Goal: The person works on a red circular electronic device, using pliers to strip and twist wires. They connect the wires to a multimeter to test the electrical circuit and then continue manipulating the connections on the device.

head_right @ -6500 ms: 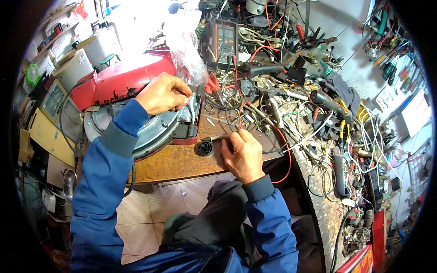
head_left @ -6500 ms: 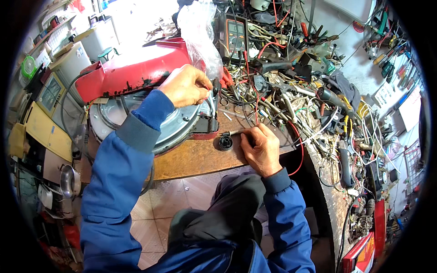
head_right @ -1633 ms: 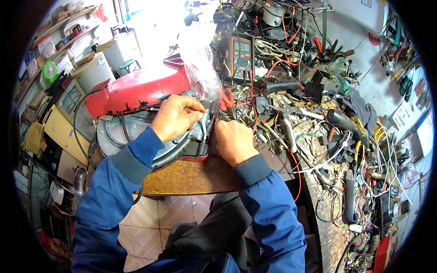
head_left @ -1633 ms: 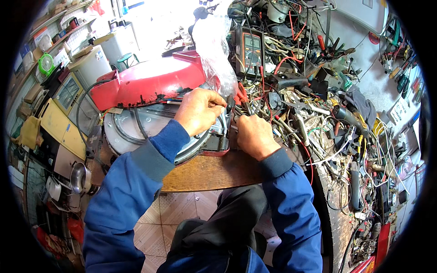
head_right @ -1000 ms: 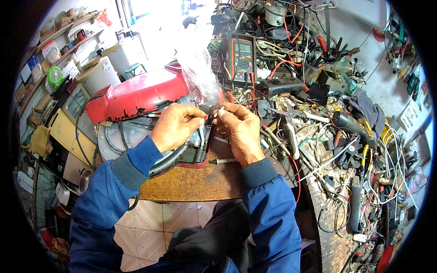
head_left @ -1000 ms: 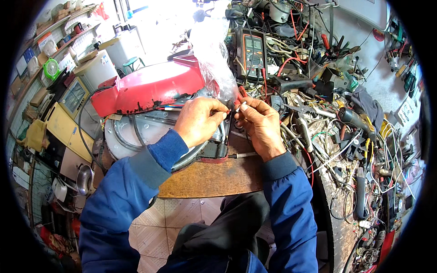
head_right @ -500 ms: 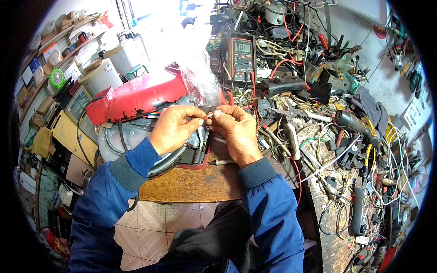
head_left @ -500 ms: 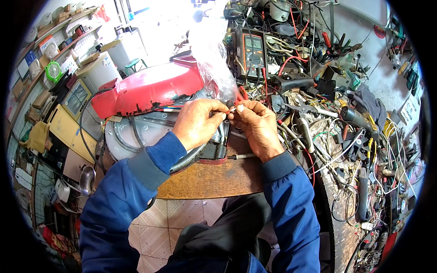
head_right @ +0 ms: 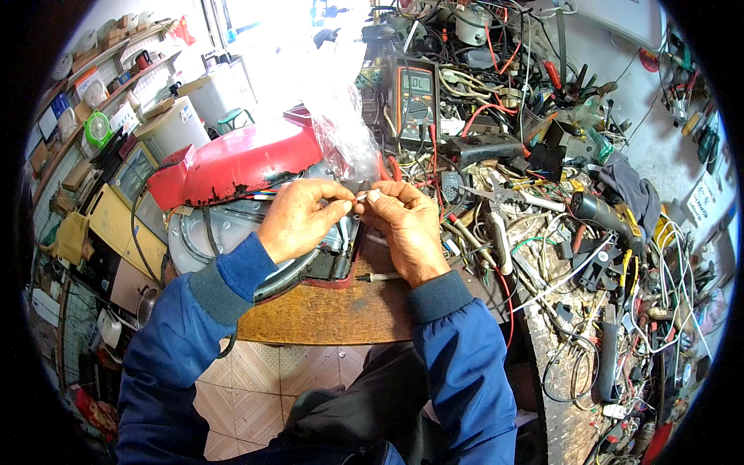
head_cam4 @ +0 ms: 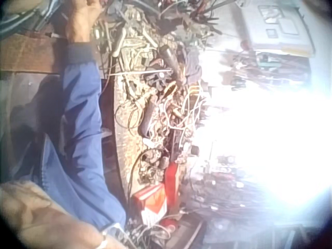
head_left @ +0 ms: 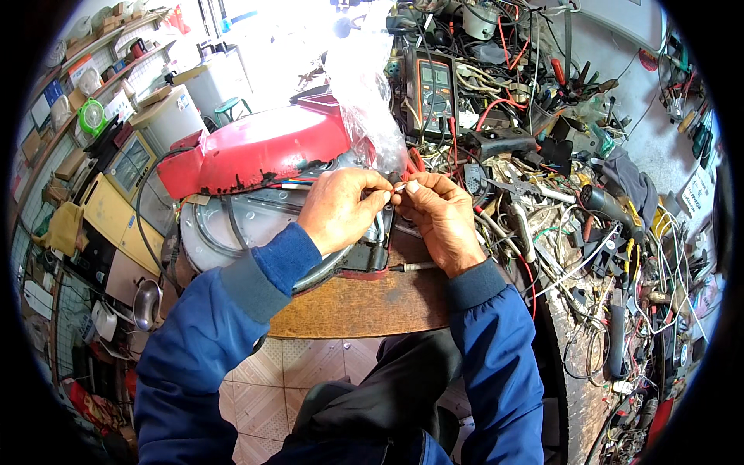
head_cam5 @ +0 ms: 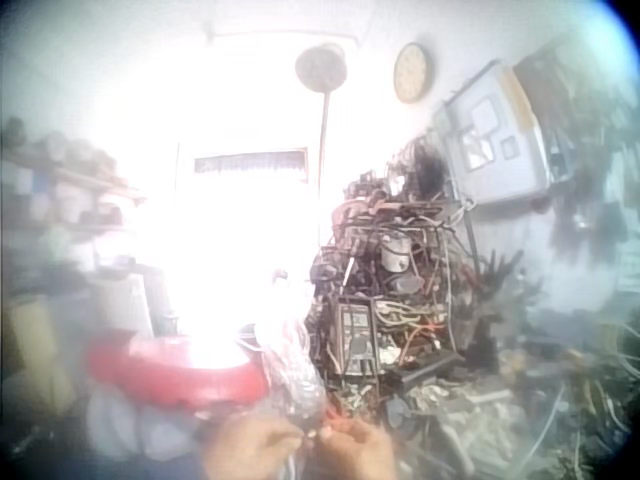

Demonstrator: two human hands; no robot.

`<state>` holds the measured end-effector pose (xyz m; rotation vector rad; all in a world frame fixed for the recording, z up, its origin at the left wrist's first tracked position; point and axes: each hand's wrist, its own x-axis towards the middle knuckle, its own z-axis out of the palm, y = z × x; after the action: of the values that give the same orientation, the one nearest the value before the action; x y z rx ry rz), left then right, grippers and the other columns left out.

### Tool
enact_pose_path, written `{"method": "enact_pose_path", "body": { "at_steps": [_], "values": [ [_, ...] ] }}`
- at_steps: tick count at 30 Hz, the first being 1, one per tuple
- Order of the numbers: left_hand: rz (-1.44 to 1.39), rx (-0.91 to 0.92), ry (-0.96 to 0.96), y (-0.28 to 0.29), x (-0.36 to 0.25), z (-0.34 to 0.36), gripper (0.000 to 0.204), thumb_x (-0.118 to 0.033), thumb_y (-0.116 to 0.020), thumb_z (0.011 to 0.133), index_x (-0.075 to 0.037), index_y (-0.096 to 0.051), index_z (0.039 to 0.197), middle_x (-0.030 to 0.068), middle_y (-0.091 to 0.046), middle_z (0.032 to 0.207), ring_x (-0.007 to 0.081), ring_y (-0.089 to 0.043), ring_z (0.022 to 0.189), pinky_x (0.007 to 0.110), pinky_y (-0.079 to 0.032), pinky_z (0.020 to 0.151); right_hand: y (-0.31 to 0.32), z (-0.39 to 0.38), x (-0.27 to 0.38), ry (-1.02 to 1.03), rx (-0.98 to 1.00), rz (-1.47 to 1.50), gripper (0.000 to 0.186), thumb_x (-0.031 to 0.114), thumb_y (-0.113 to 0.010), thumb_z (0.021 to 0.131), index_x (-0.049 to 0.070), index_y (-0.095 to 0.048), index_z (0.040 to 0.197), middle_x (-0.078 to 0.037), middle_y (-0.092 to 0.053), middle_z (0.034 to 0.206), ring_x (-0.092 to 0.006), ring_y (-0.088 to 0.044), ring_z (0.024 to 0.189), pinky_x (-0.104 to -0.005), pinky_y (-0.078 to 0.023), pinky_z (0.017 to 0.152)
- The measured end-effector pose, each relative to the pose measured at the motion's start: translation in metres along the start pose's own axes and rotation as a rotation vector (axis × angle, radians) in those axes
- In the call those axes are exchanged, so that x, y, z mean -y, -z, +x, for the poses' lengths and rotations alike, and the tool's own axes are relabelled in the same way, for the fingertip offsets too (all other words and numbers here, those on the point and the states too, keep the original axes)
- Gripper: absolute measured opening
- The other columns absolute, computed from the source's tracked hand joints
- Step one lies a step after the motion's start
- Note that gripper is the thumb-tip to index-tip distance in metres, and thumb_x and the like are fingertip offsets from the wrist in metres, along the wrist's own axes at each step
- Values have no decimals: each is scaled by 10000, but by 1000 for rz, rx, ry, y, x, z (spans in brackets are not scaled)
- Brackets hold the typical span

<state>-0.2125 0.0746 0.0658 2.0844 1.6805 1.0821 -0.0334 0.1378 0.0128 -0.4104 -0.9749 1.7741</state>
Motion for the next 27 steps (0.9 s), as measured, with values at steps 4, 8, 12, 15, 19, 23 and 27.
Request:
{"method": "enact_pose_path", "body": {
  "at_steps": [4, 8, 12, 15, 19, 23, 27],
  "values": [
    [-3, -14, -7, 0, 1, 0, 164, -116, -705, 959, 15, -774, 1030, 119, -772, 907, 144, -703, 787, 322, -559, 711, 0, 0, 0, -3, 8, 1, 126, 33, -723, 961, -5, -677, 1072, -140, -756, 1019, -223, -748, 905, -364, -627, 855],
    [14, -11, 3, 0, -1, -1, 164, -118, -707, 952, 9, -776, 1030, 127, -773, 914, 162, -714, 793, 336, -565, 722, 1, 0, 0, -2, 13, 5, 126, 27, -723, 958, -4, -679, 1072, -137, -756, 1019, -222, -746, 907, -367, -626, 856],
    [29, -15, -11, 0, -1, 0, 168, -122, -709, 945, 5, -779, 1031, 136, -775, 919, 177, -723, 793, 344, -569, 723, 1, 0, 0, 0, 12, 7, 129, 25, -729, 954, -3, -679, 1069, -140, -759, 1025, -221, -747, 910, -366, -626, 855],
    [39, -14, -14, 0, 0, 0, 176, -129, -710, 941, 3, -780, 1033, 142, -775, 922, 189, -732, 795, 349, -572, 720, 0, -1, 0, 9, 15, -6, 129, 23, -733, 950, -3, -681, 1065, -147, -761, 1043, -221, -749, 913, -359, -627, 850],
    [53, -32, -9, 1, 0, -1, 195, -158, -723, 930, -1, -782, 1030, 157, -773, 916, 204, -741, 789, 353, -575, 713, 1, -2, 0, 50, 25, -53, 144, 27, -744, 947, -8, -683, 1072, -136, -770, 1016, -203, -751, 899, -326, -619, 825],
    [55, -41, 18, 0, -1, 0, 212, -188, -741, 916, -6, -787, 1016, 164, -770, 893, 217, -743, 770, 356, -576, 706, 2, 0, -3, 119, 24, -155, 148, 35, -757, 943, -17, -695, 1067, -110, -772, 972, -165, -742, 861, -288, -598, 785],
    [53, -44, 21, 0, -1, 0, 214, -190, -754, 905, -7, -790, 1009, 161, -771, 888, 224, -742, 761, 361, -576, 700, -3, -2, -1, 150, 10, -230, 128, 42, -762, 942, -22, -711, 1040, -84, -762, 929, -127, -710, 794, -259, -558, 718]
  ]
}}
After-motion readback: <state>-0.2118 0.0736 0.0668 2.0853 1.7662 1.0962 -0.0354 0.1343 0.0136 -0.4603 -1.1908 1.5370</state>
